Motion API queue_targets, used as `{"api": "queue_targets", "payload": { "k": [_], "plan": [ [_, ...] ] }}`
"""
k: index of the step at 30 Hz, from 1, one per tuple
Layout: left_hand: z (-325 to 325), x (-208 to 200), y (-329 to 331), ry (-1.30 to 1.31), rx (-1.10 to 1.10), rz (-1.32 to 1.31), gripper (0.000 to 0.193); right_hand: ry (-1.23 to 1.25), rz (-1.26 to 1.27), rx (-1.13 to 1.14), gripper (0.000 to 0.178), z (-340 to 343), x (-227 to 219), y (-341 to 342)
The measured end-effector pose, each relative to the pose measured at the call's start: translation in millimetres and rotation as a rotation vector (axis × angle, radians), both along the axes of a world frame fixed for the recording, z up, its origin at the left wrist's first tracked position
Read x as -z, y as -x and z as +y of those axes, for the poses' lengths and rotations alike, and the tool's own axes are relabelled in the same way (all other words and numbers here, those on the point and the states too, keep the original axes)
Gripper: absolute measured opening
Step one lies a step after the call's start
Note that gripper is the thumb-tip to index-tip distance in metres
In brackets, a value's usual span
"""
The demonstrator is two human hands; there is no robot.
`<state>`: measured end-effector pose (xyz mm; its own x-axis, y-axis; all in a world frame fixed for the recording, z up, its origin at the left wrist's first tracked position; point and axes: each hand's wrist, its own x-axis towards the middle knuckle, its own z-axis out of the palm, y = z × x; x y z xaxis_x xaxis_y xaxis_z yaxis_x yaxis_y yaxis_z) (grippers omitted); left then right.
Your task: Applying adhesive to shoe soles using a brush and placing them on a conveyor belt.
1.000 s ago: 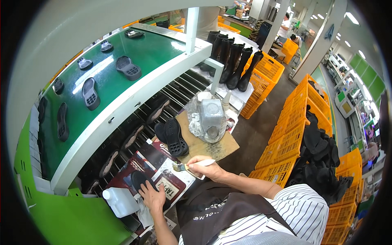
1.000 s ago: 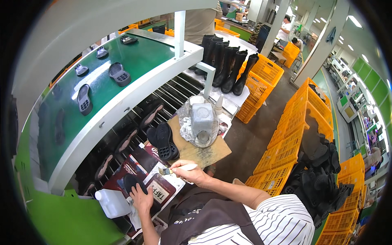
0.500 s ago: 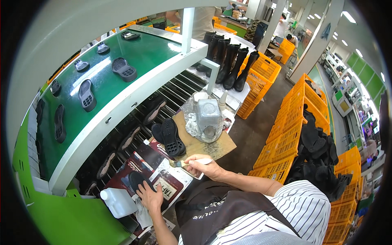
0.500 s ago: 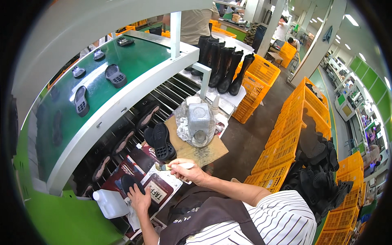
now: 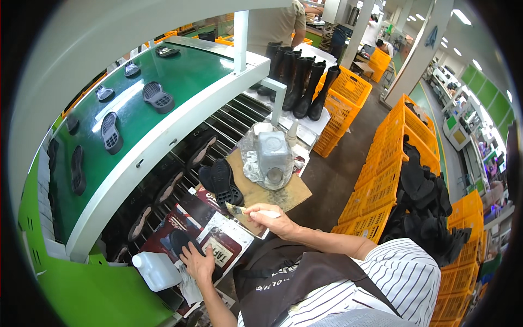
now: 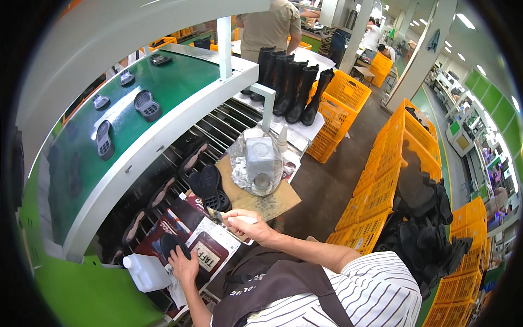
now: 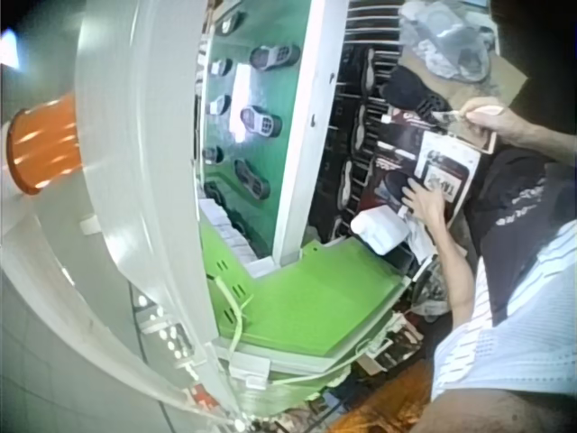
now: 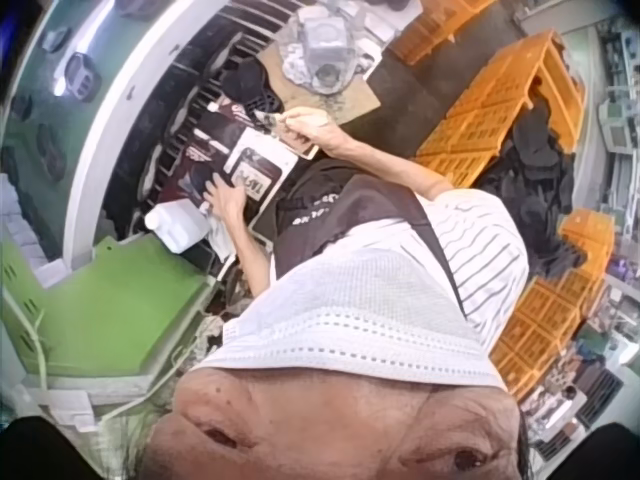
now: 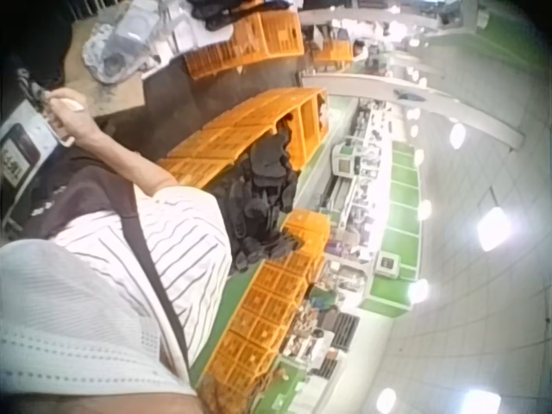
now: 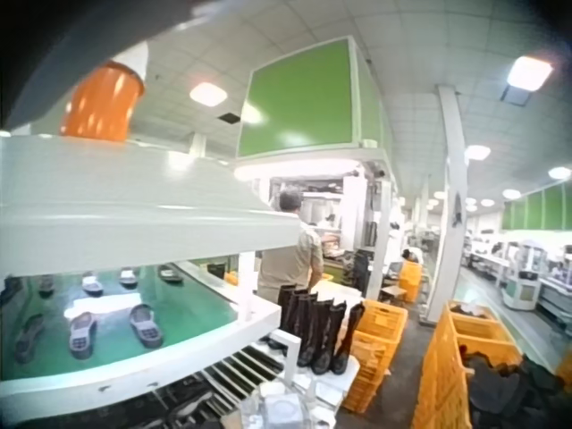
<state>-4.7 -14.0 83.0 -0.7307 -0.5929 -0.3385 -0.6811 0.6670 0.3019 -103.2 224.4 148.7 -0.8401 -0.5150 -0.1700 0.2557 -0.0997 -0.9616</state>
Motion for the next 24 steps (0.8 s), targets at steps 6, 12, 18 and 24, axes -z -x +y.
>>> {"api": "queue_targets", "payload": {
  "k": [6,12,18,24],
  "plan": [
    [3.5,-2.3,-1.0,0.012,0.004,0.003,0.074,0.016,-0.049,0.028,0.029,7.2,6.9,-3.4],
    [5.4,-1.3,-2.3,0.026,0.014,0.017,0.074,0.04,-0.062,0.006,0.028,11.4,8.9,-6.5],
    [7.2,-2.4,-3.0,0.035,0.006,0.013,0.074,0.046,-0.061,0.005,0.027,12.8,6.4,-7.1],
    [10.1,-3.2,-3.0,0.045,0.005,0.015,0.074,0.067,-0.065,0.002,0.027,14.6,10.6,-7.3]
  ]
}}
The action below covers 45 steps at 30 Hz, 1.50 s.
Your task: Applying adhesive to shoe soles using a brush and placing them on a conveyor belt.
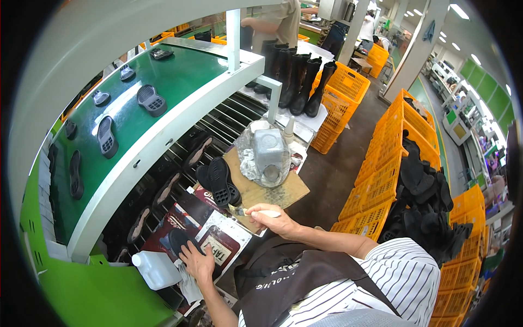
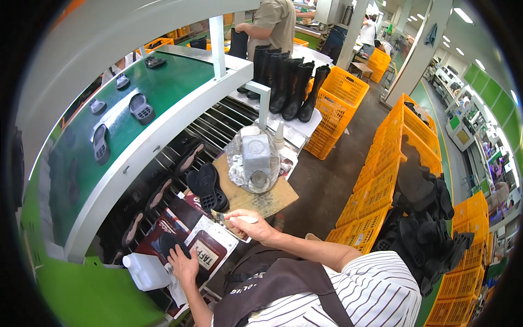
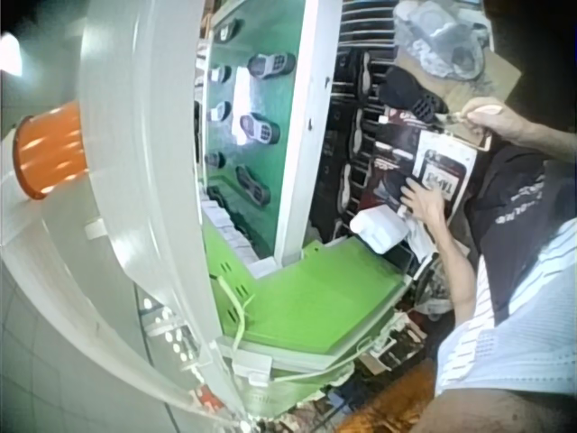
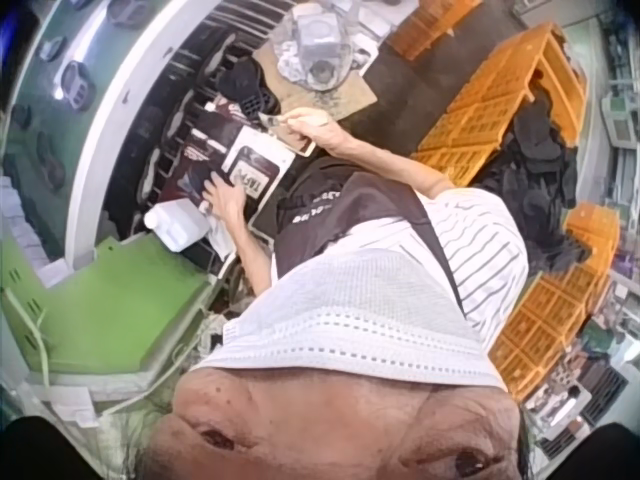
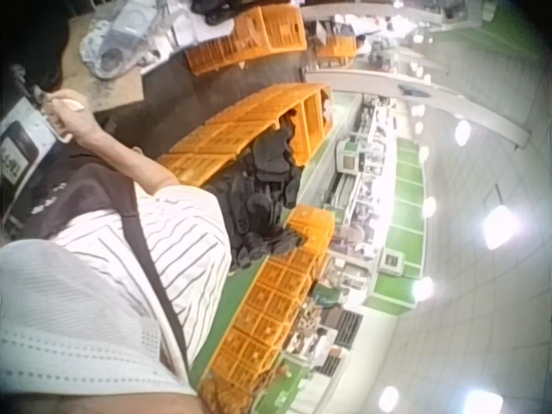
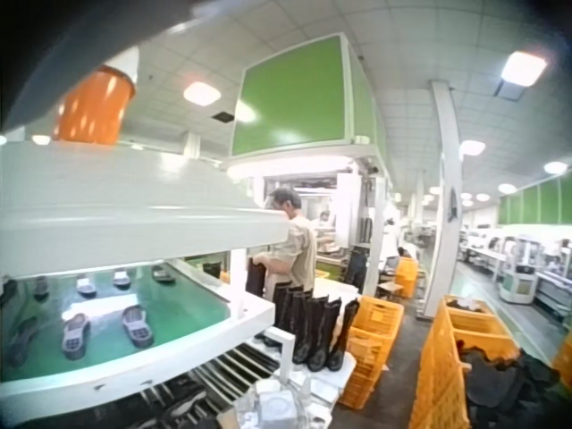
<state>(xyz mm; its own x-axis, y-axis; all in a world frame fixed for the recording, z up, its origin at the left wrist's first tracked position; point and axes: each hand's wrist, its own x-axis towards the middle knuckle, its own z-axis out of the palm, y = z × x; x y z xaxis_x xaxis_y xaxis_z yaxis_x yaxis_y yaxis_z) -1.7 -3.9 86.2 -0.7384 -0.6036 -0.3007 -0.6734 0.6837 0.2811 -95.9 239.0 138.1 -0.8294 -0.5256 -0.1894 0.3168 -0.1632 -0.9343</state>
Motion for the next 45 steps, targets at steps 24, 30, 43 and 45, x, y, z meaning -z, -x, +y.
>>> {"api": "queue_targets", "payload": {
  "k": [24,30,43,45],
  "plan": [
    [-2.9,5.1,-0.5,-0.024,0.001,0.003,0.076,-0.056,-0.04,-0.038,0.027,-5.4,9.6,1.6],
    [-3.9,6.4,-0.3,-0.021,0.007,-0.006,0.076,0.019,0.02,-0.021,0.027,-9.8,20.7,1.8],
    [-6.4,9.4,0.7,-0.015,0.01,-0.02,0.075,-0.02,0.017,-0.04,0.025,-15.7,11.8,1.8],
    [-3.0,4.4,1.1,-0.017,0.006,-0.028,0.075,-0.019,0.021,-0.036,0.024,-15.9,9.0,0.5]
  ]
}}
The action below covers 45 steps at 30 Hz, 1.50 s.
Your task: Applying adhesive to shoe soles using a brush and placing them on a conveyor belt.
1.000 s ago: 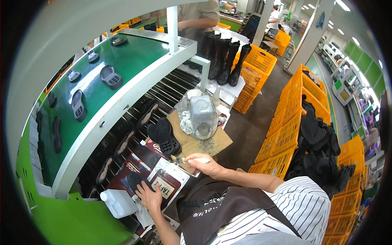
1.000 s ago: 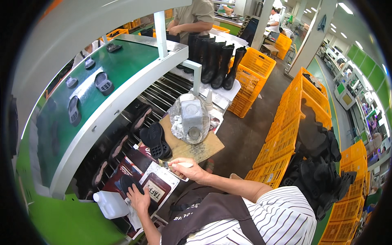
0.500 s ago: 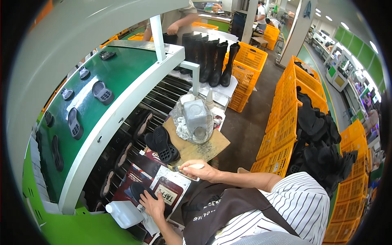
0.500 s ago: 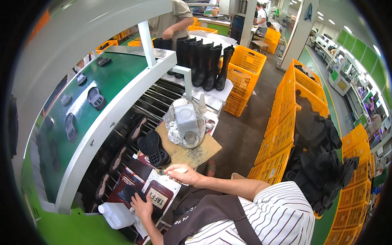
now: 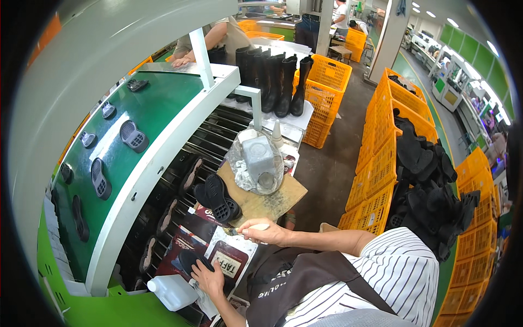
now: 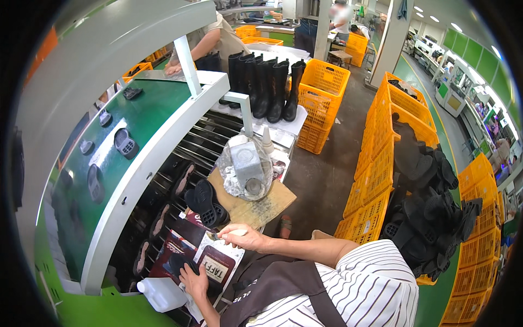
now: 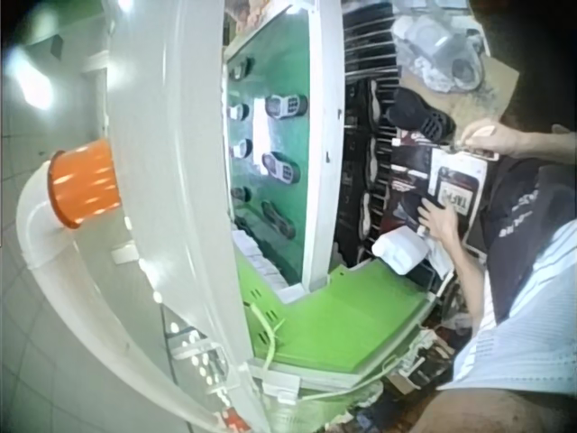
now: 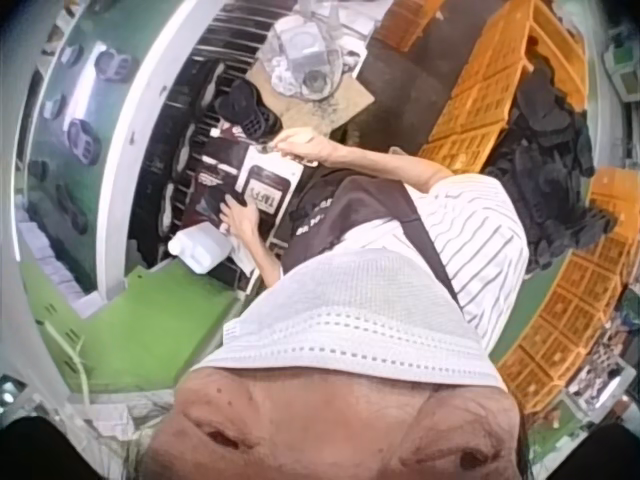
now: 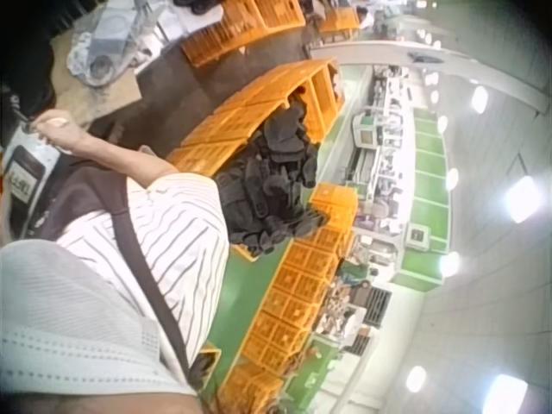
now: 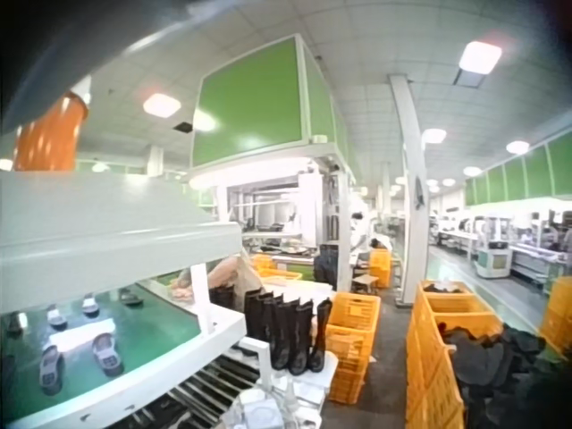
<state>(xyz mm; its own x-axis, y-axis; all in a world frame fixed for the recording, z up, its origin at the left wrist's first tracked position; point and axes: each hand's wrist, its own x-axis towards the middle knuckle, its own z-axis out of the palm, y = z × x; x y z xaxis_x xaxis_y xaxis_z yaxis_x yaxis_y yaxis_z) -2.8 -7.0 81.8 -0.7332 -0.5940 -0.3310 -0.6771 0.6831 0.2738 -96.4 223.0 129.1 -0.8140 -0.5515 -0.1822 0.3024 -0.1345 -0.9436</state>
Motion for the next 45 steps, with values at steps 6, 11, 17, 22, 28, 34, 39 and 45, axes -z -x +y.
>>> {"api": "queue_targets", "payload": {
  "k": [6,11,17,22,28,34,39,45],
  "plan": [
    [-2.1,3.1,0.3,0.005,0.014,0.004,0.074,-0.002,-0.013,-0.002,0.024,1.6,5.1,0.4],
    [-2.4,1.7,0.4,0.005,0.009,-0.003,0.073,-0.01,-0.016,-0.004,0.024,1.8,0.0,-0.6],
    [-2.3,2.6,0.4,0.011,0.005,-0.011,0.073,-0.032,-0.019,-0.004,0.024,2.1,-0.2,-0.8],
    [-2.4,2.9,-0.4,0.011,0.019,-0.003,0.074,-0.022,-0.031,-0.007,0.024,3.8,11.8,0.9],
    [-1.8,4.2,-2.1,0.023,0.013,-0.002,0.074,-0.024,-0.049,0.003,0.024,3.8,10.9,-1.5],
    [-0.2,8.8,0.3,0.035,0.024,-0.007,0.074,-0.018,-0.071,0.015,0.023,8.5,15.9,-3.7],
    [-0.2,4.1,-1.3,0.04,0.013,-0.04,0.074,-0.02,0.023,-0.007,0.027,4.3,8.7,-4.2],
    [3.0,3.1,0.5,0.052,0.016,-0.045,0.073,-0.011,0.027,-0.018,0.029,5.6,12.3,-1.7]
  ]
}}
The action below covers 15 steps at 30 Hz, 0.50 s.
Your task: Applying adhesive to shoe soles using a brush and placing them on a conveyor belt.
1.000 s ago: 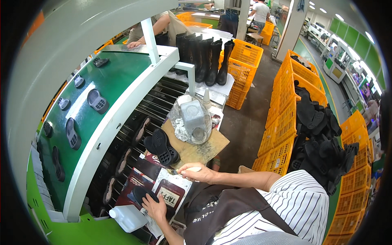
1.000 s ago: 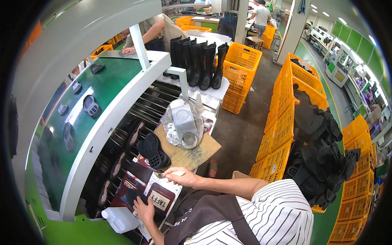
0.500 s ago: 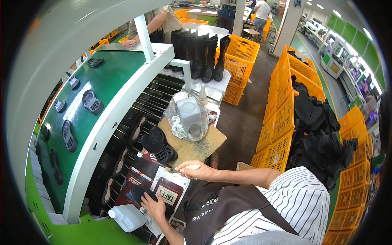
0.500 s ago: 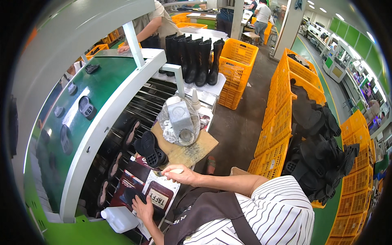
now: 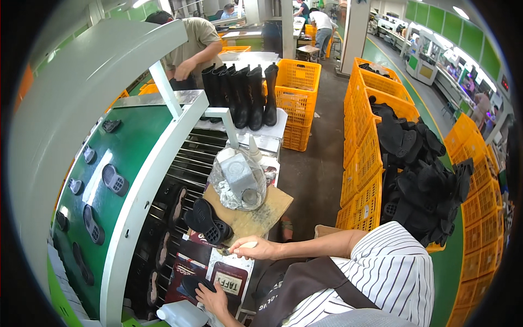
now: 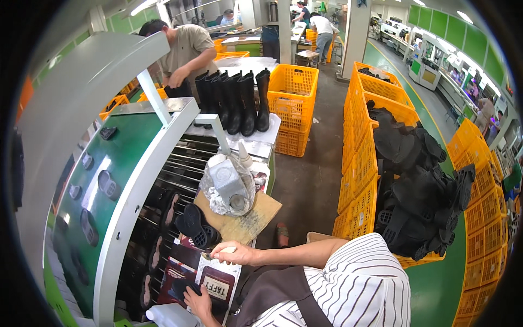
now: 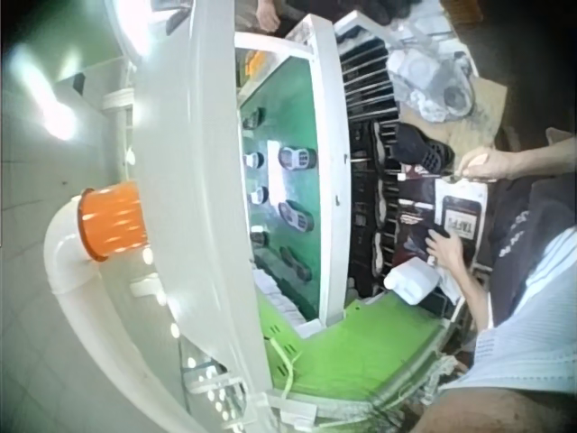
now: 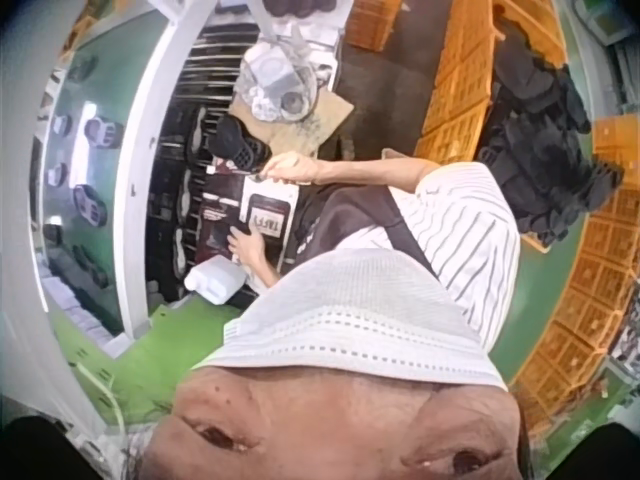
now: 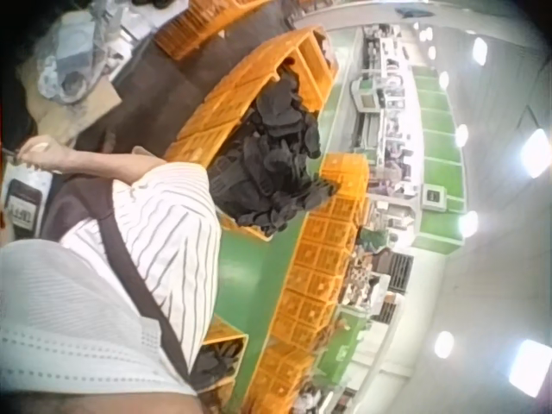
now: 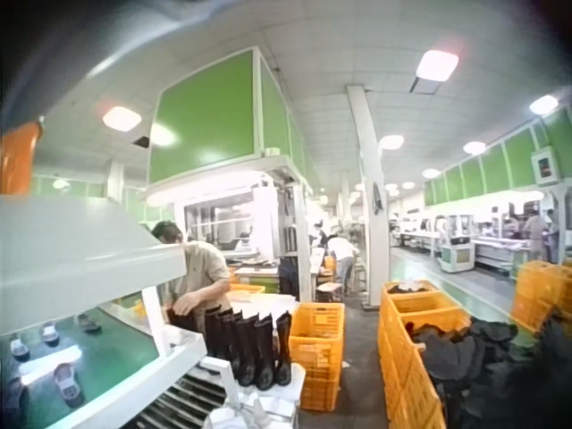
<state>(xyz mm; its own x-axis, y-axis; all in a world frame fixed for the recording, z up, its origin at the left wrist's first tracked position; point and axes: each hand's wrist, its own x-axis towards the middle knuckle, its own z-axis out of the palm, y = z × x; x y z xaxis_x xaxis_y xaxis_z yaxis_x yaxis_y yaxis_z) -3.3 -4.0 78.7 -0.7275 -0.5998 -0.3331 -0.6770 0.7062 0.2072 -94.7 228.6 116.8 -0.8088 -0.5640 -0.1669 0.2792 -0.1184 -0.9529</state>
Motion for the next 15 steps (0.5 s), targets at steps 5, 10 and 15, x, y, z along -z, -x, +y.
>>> {"api": "queue_targets", "payload": {
  "k": [5,10,15],
  "plan": [
    [-1.4,-4.4,-1.8,-0.007,0.006,-0.007,0.073,-0.025,-0.008,-0.008,0.029,-1.0,6.5,0.9],
    [-0.1,-5.3,1.4,-0.014,0.018,-0.011,0.074,-0.033,-0.01,0.006,0.029,1.1,5.9,0.8],
    [-1.2,-4.2,-0.3,-0.015,0.021,0.003,0.074,-0.018,0.012,-0.006,0.029,0.0,11.4,1.1]
  ]
}}
